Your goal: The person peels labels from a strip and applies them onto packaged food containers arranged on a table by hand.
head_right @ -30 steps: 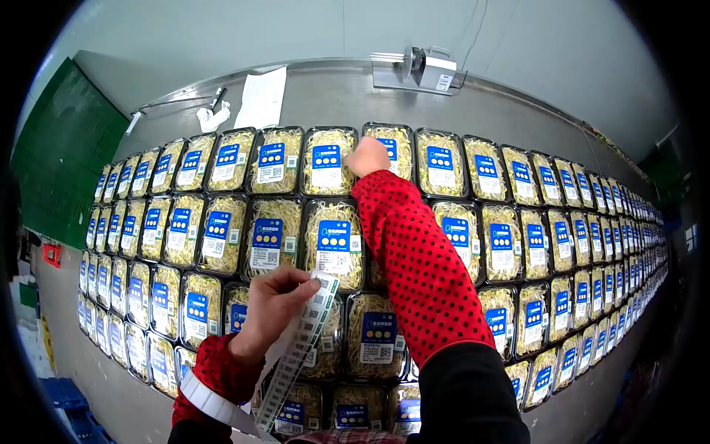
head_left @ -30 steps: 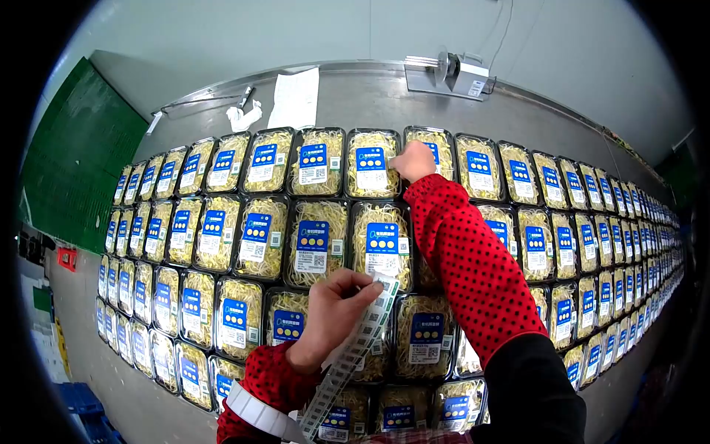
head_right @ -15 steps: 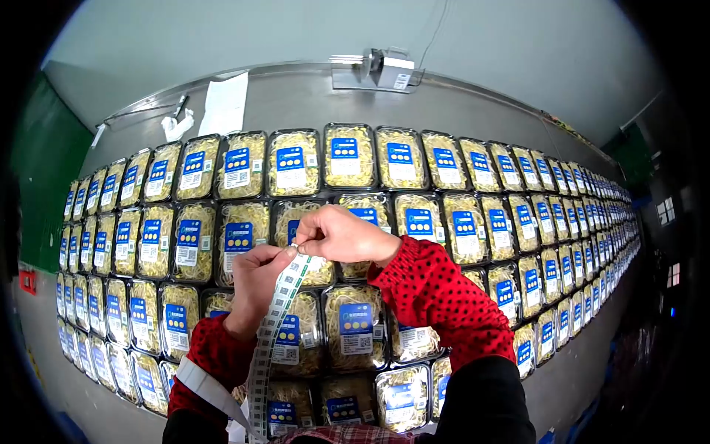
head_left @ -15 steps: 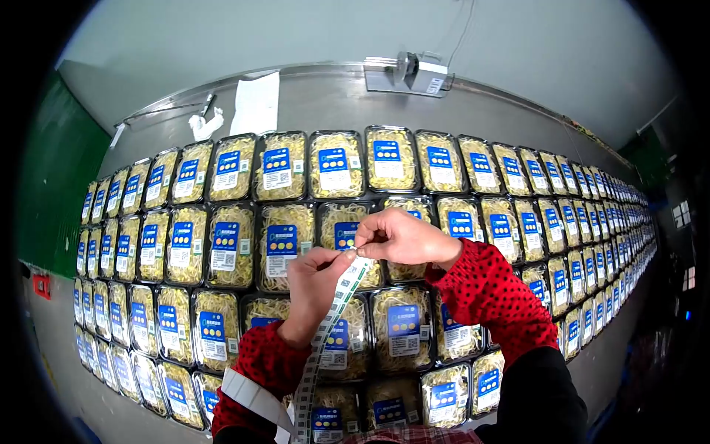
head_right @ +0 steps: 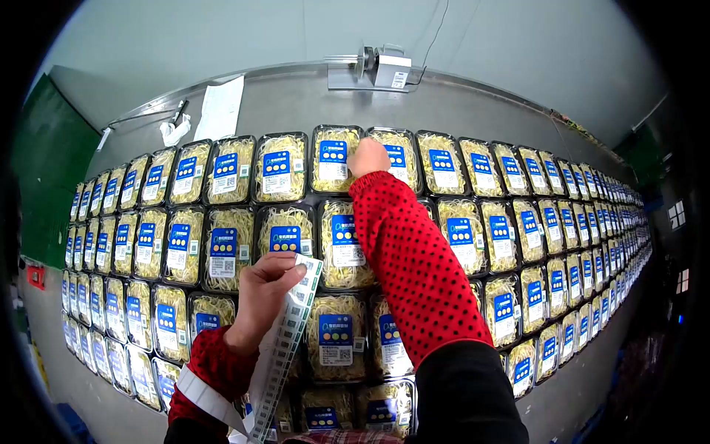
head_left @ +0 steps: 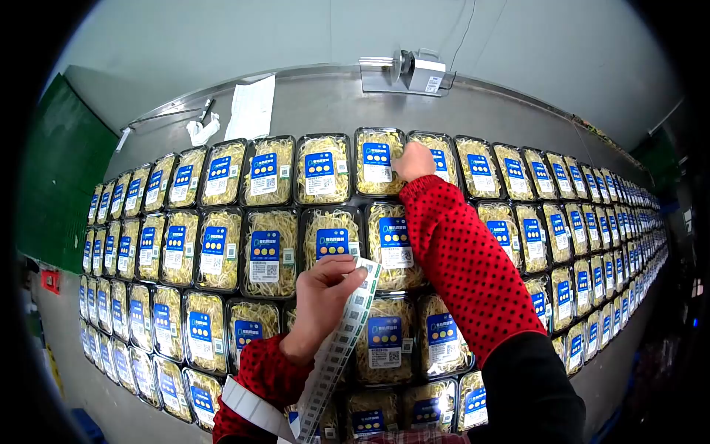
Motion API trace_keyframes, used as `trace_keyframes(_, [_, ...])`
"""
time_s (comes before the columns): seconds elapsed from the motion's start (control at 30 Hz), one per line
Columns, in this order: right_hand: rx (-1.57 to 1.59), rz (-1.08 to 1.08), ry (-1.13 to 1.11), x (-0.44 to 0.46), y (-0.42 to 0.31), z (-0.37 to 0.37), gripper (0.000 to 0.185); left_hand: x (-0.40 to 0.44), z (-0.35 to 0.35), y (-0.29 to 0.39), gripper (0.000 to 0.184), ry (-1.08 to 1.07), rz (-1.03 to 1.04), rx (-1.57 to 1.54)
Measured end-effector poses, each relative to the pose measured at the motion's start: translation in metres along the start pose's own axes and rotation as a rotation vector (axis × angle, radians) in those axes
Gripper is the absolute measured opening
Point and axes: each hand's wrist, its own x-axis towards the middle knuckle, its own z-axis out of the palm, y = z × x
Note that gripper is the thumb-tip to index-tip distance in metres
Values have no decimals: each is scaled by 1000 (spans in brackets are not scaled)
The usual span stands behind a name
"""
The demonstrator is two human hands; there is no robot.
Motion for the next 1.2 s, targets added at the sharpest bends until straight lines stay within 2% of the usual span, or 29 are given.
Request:
trace_keyframes(0.07, [-93,-73,-44,-4,-6,-23,31,2,2,1,11,2,10,26])
trace_keyframes(0.13, [3,-68,-286,-15,-3,-35,25,5,1,2,11,-3,28,91])
trace_keyframes(0.17, [351,-105,-509,-44,-9,-60,19,8,2,0,11,0,32,87])
trace_keyframes(0.2, [685,-186,-786,-75,-9,-82,23,11,6,-3,11,16,46,79])
trace_keyframes(0.23, [845,-290,-909,-105,-12,-98,25,12,10,-5,12,27,56,76])
trace_keyframes(0.27, [883,-371,-953,-127,-14,-116,26,11,17,1,13,23,-37,25])
trace_keyframes(0.3, [922,-373,-962,-142,-12,-129,23,10,23,2,13,9,-40,29])
trace_keyframes(0.43, [850,-394,-788,-150,15,-150,16,10,53,2,15,-2,-62,51])
trace_keyframes(0.5, [540,-535,-631,-145,22,-169,10,11,66,1,15,-19,-100,118])
trace_keyframes(0.57, [595,-537,-627,-139,40,-163,11,10,77,2,17,-38,-127,78])
trace_keyframes(0.63, [953,-162,-652,-115,60,-150,9,10,86,-2,20,-84,-90,153])
trace_keyframes(0.7, [963,159,-415,-65,86,-130,10,7,94,-6,21,-81,-92,133])
trace_keyframes(0.83, [463,135,-55,1,128,-61,17,3,101,-9,18,-79,-127,142])
trace_keyframes(0.87, [333,86,-14,5,125,-57,25,2,102,-11,17,-73,-142,130])
trace_keyframes(0.9, [336,85,-17,8,123,-53,25,2,102,-12,17,-68,-158,117])
trace_keyframes(1.0, [-29,116,-59,3,107,-61,20,3,103,-10,17,-75,-155,122])
trace_keyframes(1.13, [-160,-22,-53,-3,103,-82,14,7,104,-8,16,-69,-130,98])
trace_keyframes(1.17, [-163,-23,-52,-11,105,-87,14,8,105,-7,16,-66,-110,79])
trace_keyframes(1.2, [-43,-120,-93,-23,108,-92,15,10,107,-7,16,-63,-109,71])
